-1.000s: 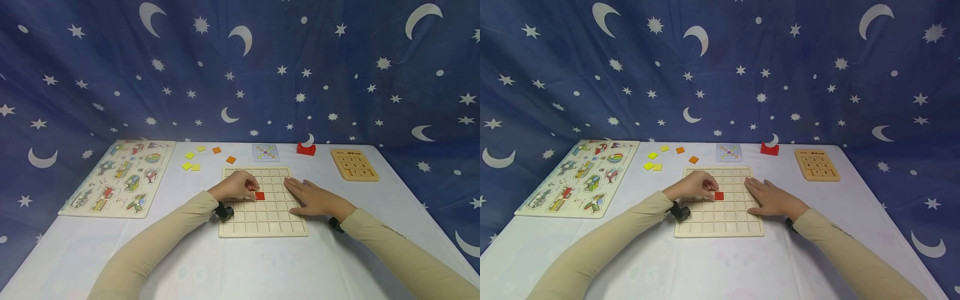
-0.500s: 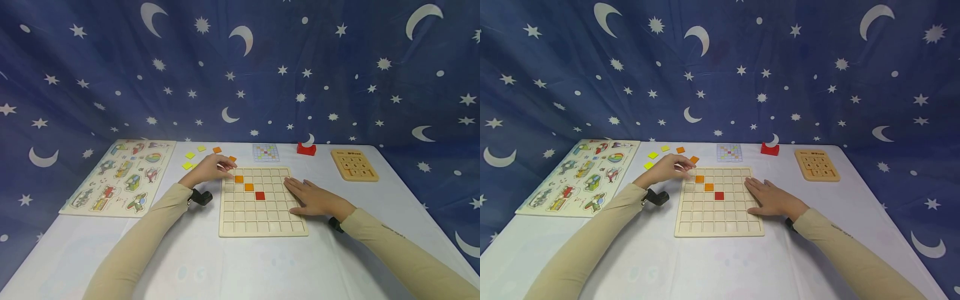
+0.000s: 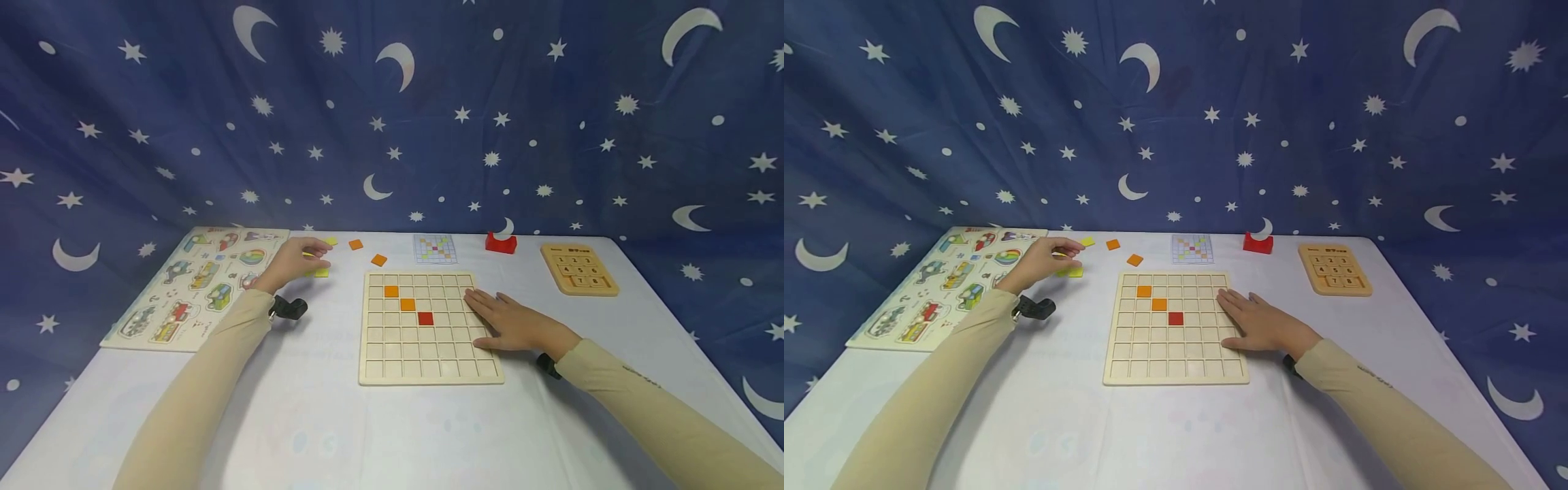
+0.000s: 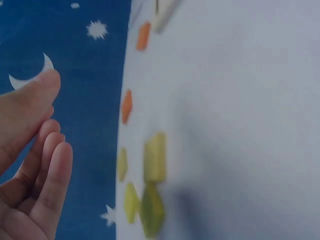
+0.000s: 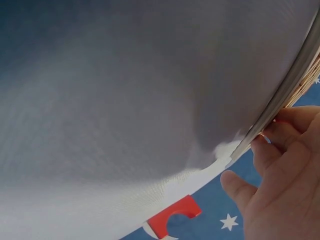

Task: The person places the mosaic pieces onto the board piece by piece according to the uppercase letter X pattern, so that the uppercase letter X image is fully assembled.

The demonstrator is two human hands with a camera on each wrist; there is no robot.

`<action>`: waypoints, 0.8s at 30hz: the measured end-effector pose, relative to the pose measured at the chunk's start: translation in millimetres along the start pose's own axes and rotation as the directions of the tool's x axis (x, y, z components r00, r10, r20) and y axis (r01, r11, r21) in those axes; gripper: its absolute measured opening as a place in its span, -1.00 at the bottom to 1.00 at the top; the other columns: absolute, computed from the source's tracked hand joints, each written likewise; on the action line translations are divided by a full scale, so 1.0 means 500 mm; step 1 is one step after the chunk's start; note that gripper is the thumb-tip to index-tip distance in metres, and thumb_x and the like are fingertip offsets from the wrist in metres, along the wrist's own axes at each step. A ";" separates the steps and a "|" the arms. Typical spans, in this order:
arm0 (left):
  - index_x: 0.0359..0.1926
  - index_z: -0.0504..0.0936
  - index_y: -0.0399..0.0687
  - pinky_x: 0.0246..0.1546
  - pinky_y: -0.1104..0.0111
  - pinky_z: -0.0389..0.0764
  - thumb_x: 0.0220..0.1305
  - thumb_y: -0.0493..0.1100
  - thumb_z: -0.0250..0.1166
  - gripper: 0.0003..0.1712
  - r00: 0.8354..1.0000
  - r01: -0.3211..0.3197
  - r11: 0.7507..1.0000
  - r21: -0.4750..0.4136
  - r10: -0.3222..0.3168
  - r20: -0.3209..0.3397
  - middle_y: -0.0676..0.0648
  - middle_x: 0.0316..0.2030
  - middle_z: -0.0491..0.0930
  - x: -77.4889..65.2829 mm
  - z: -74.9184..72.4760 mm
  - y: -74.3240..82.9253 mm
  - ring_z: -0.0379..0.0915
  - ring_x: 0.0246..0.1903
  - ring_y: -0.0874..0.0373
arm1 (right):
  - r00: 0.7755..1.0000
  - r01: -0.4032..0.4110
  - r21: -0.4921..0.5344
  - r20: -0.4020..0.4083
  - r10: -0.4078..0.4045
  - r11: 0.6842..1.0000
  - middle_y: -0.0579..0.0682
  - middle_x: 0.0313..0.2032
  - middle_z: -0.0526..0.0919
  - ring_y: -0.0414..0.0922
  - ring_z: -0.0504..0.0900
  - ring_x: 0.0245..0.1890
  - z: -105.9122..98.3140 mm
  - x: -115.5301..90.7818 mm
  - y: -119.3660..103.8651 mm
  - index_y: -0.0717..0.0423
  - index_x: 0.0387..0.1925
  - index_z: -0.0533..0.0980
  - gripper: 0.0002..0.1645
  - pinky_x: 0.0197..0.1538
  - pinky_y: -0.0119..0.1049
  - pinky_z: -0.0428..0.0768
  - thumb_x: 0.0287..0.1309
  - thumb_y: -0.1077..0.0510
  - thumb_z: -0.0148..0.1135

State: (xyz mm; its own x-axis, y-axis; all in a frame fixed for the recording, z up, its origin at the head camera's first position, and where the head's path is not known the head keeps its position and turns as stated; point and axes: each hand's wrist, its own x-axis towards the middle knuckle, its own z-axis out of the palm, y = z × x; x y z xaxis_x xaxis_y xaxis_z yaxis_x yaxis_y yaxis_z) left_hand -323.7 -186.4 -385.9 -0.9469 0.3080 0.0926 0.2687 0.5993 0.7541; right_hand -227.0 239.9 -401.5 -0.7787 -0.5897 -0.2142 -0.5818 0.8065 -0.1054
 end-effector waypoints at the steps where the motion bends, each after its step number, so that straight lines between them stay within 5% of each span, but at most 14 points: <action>1: 0.06 0.54 -0.30 0.06 0.06 0.48 0.12 -0.26 0.34 -0.55 1.000 0.009 1.000 -0.012 -0.009 0.000 -0.33 0.04 0.54 -0.001 -0.001 -0.007 0.48 0.02 -0.15 | 1.000 0.000 0.001 -0.001 0.000 1.000 0.14 0.47 -0.04 0.09 -0.03 0.46 0.000 0.000 0.000 0.21 0.44 -0.05 0.08 0.42 0.14 0.02 0.16 -0.39 0.00; 10: 0.04 0.56 -0.30 0.08 0.09 0.49 0.12 -0.28 0.33 -0.57 0.997 0.077 0.996 0.044 -0.078 0.017 -0.31 -0.02 0.57 -0.001 0.007 -0.047 0.49 0.00 -0.14 | 1.000 -0.016 0.013 0.009 0.016 1.000 0.14 0.47 -0.05 0.10 -0.04 0.46 -0.004 -0.003 -0.003 0.21 0.44 -0.06 0.08 0.42 0.13 0.01 0.16 -0.38 0.01; 24: -0.06 0.61 -0.33 -0.02 0.12 0.54 0.00 -0.33 0.38 -0.59 0.997 0.075 0.985 0.157 -0.075 -0.007 -0.31 -0.16 0.64 0.001 0.011 -0.058 0.56 -0.15 -0.13 | 1.000 -0.021 0.018 0.016 0.021 1.000 0.13 0.47 -0.06 0.07 -0.05 0.47 -0.004 -0.003 -0.005 0.19 0.45 -0.08 0.08 0.44 0.11 0.01 0.16 -0.37 0.03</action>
State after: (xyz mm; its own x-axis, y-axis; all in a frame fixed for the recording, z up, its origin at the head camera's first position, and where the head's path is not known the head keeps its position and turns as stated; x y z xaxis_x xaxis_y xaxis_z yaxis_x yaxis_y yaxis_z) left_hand -331.0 -199.6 -411.3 -0.9655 0.2572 0.0402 0.2212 0.7290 0.6478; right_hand -224.9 238.6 -399.1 -0.7868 -0.5718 -0.2323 -0.5606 0.8195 -0.1184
